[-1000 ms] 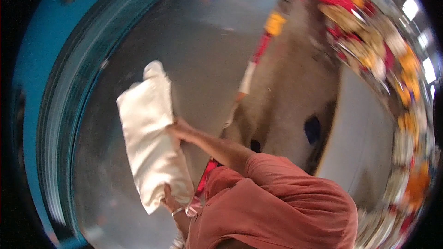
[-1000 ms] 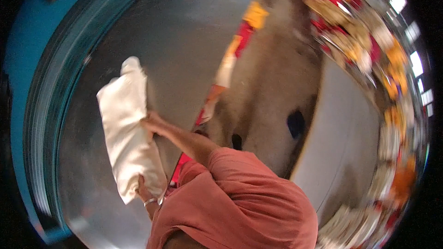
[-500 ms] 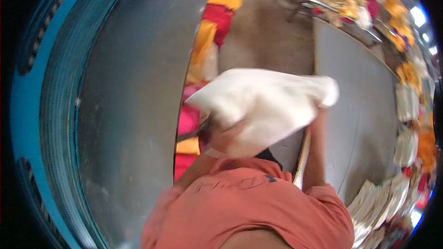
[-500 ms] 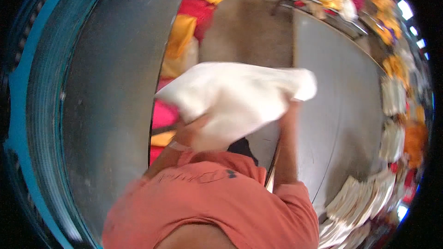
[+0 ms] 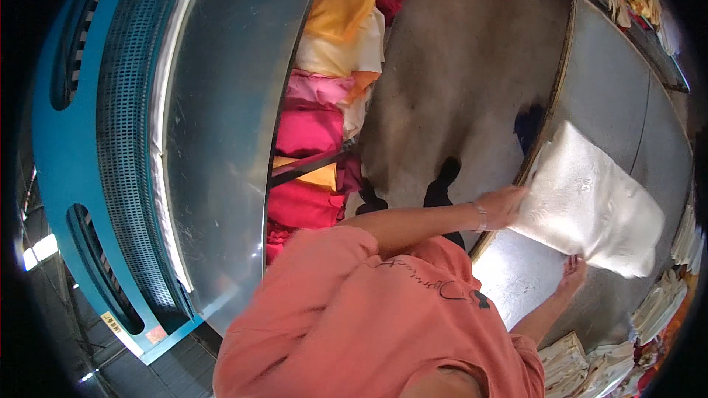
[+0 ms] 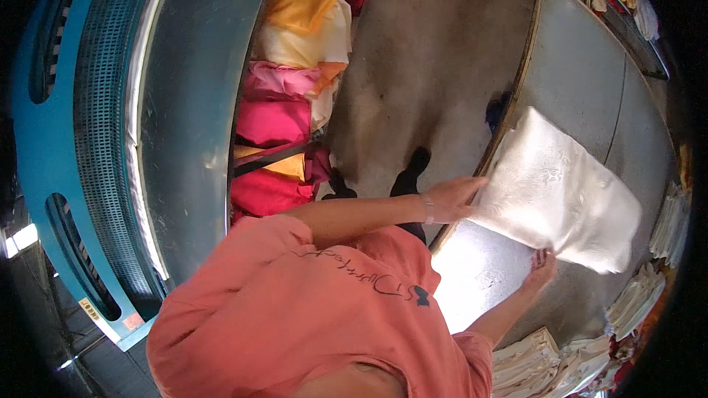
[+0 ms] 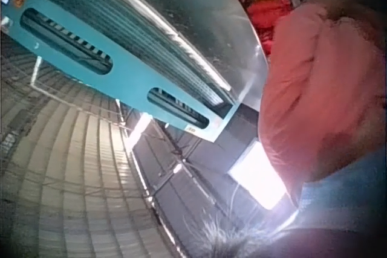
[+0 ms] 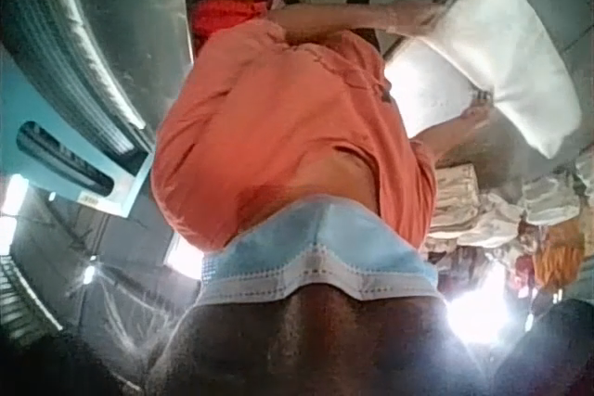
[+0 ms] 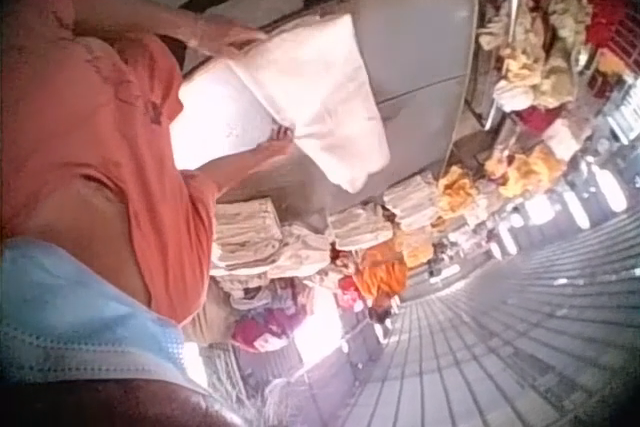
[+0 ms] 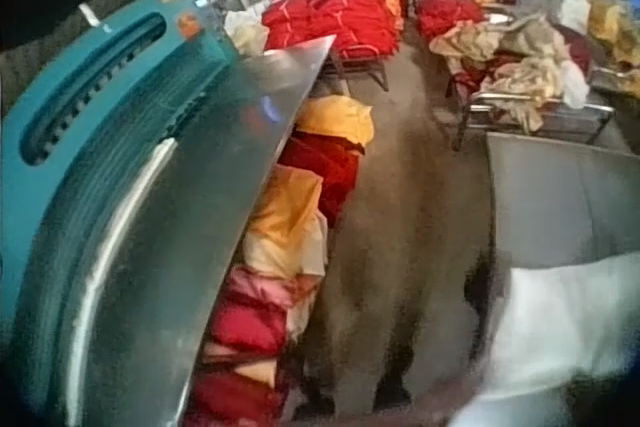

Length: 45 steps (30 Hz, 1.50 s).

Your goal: Folding pink and white fabric pieces on a metal workbench in a garment production environment.

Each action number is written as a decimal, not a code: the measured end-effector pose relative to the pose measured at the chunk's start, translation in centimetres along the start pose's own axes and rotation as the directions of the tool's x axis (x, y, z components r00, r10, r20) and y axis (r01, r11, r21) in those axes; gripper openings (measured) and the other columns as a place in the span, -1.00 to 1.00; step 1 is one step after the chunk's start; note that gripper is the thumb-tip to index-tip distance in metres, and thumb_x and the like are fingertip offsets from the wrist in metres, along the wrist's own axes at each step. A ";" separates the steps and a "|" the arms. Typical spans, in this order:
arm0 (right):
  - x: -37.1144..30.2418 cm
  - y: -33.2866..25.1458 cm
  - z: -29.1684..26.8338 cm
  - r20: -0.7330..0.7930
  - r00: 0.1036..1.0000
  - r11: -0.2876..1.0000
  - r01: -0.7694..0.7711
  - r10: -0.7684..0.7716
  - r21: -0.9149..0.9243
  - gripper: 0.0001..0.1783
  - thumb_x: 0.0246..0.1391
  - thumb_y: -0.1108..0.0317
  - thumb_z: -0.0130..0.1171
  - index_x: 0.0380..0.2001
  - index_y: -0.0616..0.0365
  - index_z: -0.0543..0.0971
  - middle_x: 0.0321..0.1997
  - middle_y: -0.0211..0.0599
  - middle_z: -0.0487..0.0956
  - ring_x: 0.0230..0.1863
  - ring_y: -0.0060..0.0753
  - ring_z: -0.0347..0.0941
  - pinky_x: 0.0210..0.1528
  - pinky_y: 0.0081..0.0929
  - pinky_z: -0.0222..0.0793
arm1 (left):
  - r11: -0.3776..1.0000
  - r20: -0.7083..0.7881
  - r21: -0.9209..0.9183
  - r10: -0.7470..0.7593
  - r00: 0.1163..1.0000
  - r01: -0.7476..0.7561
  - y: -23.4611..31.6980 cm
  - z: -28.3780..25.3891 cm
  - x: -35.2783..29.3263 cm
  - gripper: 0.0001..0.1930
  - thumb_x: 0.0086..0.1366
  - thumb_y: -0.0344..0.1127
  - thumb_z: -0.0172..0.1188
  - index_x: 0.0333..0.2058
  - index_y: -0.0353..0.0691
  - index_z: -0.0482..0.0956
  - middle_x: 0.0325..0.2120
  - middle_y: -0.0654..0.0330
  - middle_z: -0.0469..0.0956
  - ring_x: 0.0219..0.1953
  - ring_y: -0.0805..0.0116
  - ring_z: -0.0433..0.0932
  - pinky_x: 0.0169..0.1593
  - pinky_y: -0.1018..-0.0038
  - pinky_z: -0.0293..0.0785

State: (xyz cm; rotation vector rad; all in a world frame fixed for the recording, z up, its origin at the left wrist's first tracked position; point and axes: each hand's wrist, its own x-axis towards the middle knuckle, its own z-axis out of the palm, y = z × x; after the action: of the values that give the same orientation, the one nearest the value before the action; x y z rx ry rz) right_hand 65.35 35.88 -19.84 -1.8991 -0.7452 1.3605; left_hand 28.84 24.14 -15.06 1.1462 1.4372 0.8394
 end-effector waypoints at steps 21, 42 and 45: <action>-15.9 -1.4 31.7 0.626 0.721 0.844 0.505 -0.297 -0.181 -0.70 0.09 0.34 -0.05 -0.11 0.19 0.44 -0.39 -0.33 0.53 -0.46 -0.59 0.44 -0.42 -0.72 0.30 | 0.794 -0.259 -0.029 -0.593 0.762 0.608 -22.5 -8.8 -23.9 -0.61 0.10 -0.25 0.08 -0.10 -0.28 0.41 -0.29 0.02 0.51 -0.26 0.14 0.50 -0.15 0.36 0.40; -17.1 34.5 38.7 0.627 0.462 0.777 -0.327 0.628 -0.538 -0.70 0.09 0.31 -0.06 -0.15 0.24 0.42 -0.39 -0.24 0.53 -0.45 -0.52 0.45 -0.42 -0.63 0.34 | 0.160 -0.623 0.772 -0.003 0.782 0.615 -49.3 -33.5 6.7 -0.40 0.03 -0.24 0.05 0.08 -0.24 0.15 0.11 0.04 0.09 0.14 0.04 0.06 0.11 0.19 0.08; -15.1 32.3 39.5 0.601 0.468 0.756 -0.489 0.648 -0.435 -0.68 0.10 0.31 -0.07 -0.13 0.28 0.40 -0.36 -0.19 0.53 -0.46 -0.50 0.45 -0.40 -0.62 0.33 | 0.025 -0.725 0.688 -0.029 0.688 0.726 -50.3 -35.9 10.4 -0.27 0.01 -0.24 0.08 0.14 -0.28 0.00 0.17 0.06 -0.01 0.19 0.07 -0.02 0.16 0.18 -0.01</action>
State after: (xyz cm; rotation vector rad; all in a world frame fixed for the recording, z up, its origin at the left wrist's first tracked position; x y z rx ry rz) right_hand 25.29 12.23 -45.78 -1.7950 -0.6111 2.6860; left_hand -16.32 22.50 -58.48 1.2357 2.8777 -0.5451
